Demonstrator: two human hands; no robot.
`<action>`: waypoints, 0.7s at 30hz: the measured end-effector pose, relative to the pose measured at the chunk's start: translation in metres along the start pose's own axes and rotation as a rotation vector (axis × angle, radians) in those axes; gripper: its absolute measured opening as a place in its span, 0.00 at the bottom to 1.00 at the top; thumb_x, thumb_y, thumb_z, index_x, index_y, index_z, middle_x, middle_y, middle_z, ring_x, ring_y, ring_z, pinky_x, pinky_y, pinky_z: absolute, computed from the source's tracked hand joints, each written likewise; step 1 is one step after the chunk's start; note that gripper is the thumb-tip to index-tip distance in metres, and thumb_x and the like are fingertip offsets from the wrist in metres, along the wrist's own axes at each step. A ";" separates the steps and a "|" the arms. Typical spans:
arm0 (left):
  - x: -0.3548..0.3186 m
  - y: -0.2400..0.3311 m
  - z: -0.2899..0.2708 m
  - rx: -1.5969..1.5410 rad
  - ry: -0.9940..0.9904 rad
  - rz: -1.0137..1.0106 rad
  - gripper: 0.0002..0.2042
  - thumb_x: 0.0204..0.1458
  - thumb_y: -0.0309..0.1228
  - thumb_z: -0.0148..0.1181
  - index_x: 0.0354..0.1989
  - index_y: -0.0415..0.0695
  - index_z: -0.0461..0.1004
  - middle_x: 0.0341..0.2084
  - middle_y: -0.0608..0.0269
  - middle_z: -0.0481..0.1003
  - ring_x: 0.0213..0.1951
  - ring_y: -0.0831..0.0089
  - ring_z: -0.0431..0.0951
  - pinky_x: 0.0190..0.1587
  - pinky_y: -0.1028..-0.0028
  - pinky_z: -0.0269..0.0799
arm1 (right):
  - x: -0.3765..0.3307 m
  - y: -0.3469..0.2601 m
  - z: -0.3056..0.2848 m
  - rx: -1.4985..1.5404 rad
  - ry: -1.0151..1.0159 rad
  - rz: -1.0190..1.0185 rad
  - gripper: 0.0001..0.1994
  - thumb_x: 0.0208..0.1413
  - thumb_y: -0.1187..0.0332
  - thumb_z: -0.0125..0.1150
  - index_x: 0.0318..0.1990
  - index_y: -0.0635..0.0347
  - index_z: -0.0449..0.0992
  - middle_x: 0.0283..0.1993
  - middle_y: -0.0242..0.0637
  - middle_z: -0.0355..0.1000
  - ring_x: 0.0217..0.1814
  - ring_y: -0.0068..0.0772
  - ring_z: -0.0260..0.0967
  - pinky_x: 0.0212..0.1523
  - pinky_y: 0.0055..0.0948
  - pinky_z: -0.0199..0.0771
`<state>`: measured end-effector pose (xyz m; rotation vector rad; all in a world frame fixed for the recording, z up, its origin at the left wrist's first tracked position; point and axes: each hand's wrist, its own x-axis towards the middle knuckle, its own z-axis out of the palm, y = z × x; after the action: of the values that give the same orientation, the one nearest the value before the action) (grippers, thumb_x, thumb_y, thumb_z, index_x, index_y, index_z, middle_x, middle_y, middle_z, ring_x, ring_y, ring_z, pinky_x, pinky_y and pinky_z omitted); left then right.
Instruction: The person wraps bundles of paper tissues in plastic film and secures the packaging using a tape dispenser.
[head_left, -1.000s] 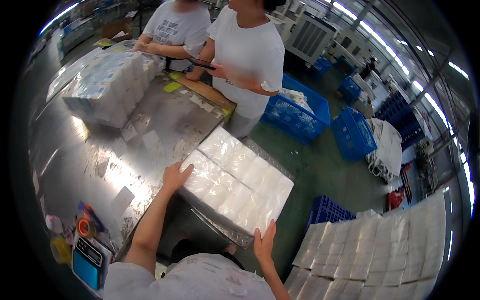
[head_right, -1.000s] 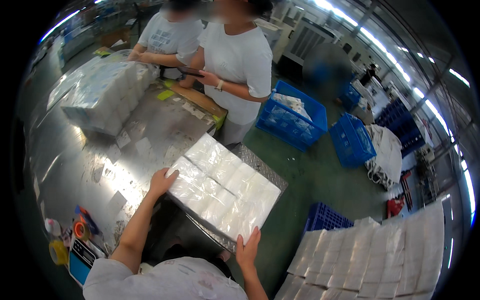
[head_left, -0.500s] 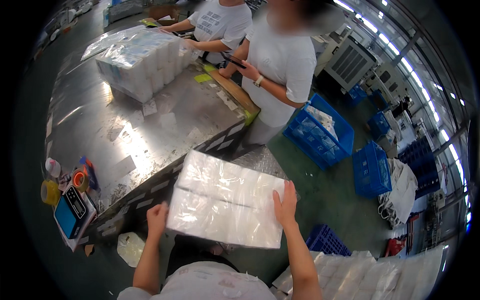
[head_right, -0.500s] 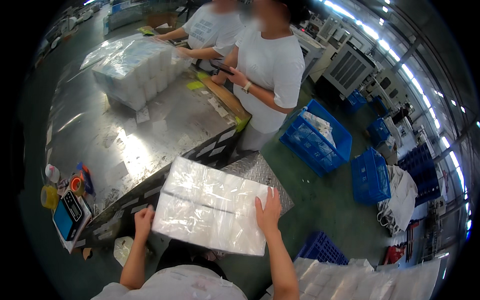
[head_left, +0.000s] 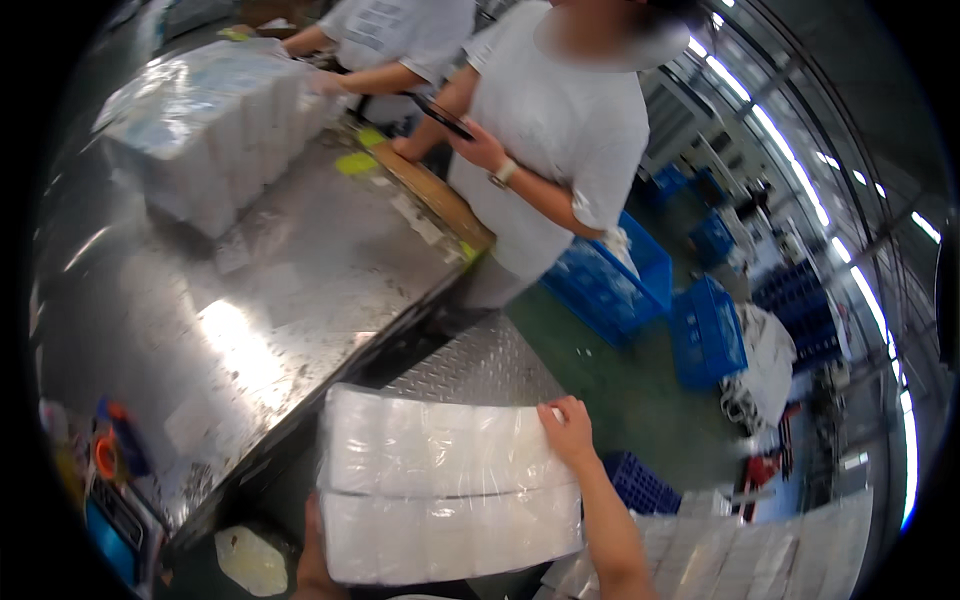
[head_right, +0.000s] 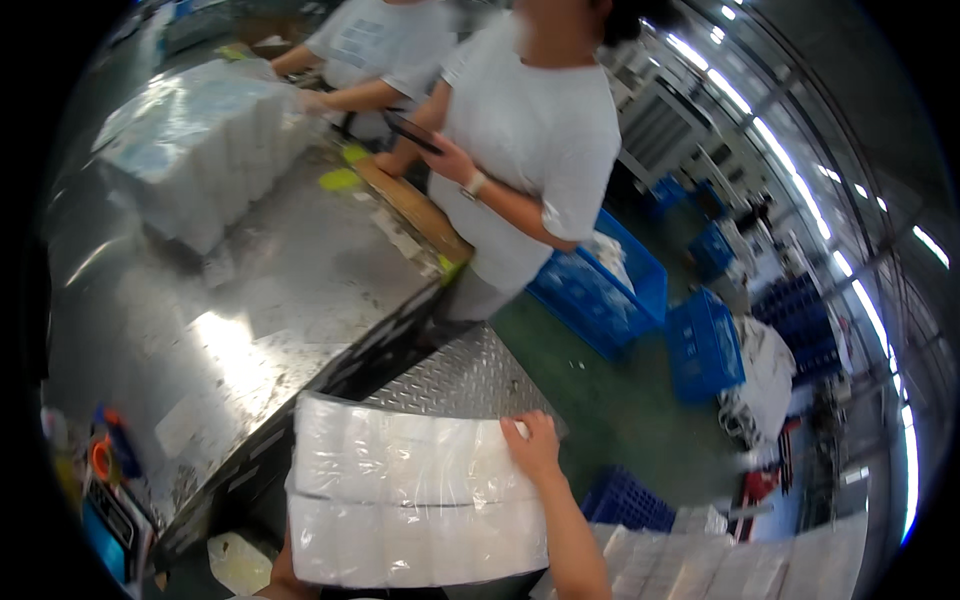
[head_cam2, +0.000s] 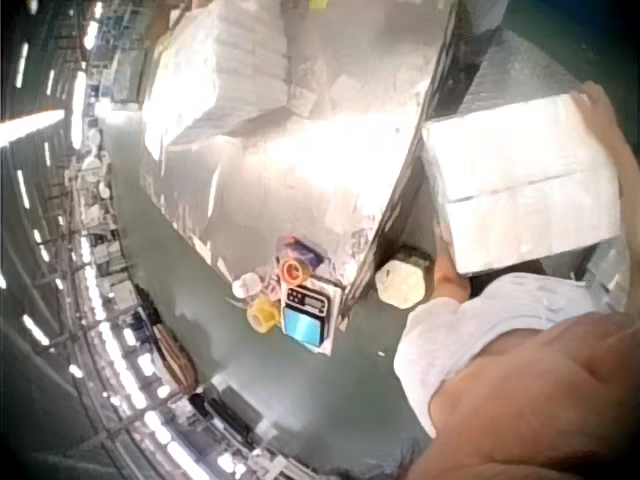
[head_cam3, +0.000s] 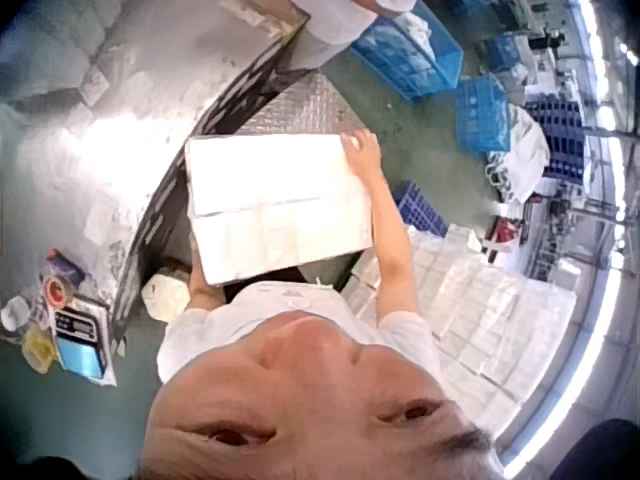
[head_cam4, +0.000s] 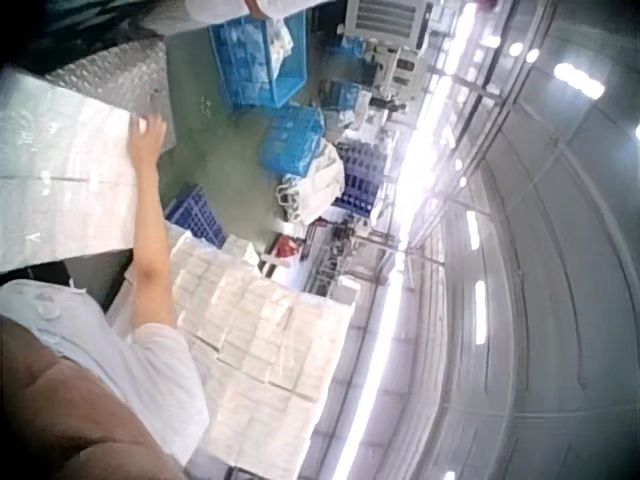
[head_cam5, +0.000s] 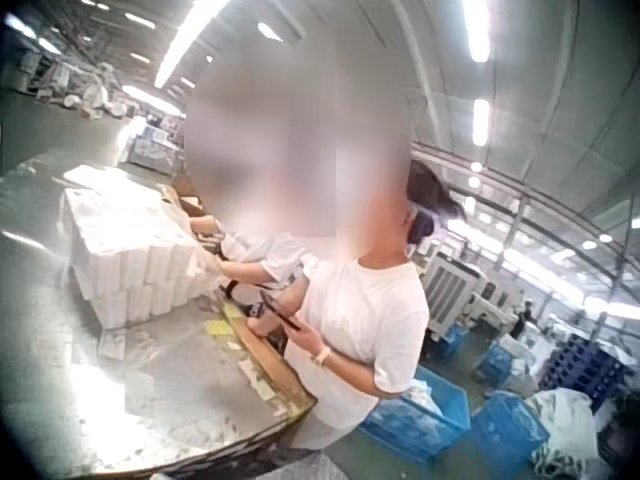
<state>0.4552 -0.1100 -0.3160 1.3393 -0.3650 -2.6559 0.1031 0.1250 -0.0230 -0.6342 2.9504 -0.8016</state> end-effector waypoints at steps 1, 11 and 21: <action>0.010 -0.001 -0.001 0.027 -0.005 -0.006 0.16 0.55 0.42 0.46 0.37 0.41 0.74 0.32 0.60 0.75 0.35 0.73 0.74 0.40 0.74 0.68 | 0.006 0.011 0.004 0.065 -0.006 0.048 0.15 0.48 0.57 0.58 0.31 0.63 0.75 0.33 0.40 0.69 0.40 0.39 0.64 0.39 0.32 0.64; 0.049 0.039 0.019 0.320 0.155 -0.003 0.16 0.55 0.41 0.47 0.38 0.41 0.74 0.33 0.60 0.75 0.35 0.72 0.74 0.40 0.74 0.68 | -0.023 0.073 0.003 1.143 -0.184 0.498 0.15 0.59 0.59 0.44 0.37 0.60 0.73 0.31 0.32 0.70 0.34 0.22 0.67 0.37 0.25 0.68; -0.029 0.034 0.087 0.622 0.396 0.209 0.16 0.55 0.41 0.47 0.38 0.40 0.73 0.33 0.59 0.75 0.36 0.72 0.74 0.41 0.74 0.68 | -0.125 0.130 -0.031 1.514 -0.044 0.583 0.11 0.58 0.61 0.43 0.33 0.55 0.70 0.30 0.27 0.67 0.33 0.18 0.64 0.37 0.22 0.65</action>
<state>0.4027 -0.1229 -0.2339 1.8127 -1.2589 -2.1056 0.1650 0.2908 -0.0710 0.2962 1.4569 -2.2278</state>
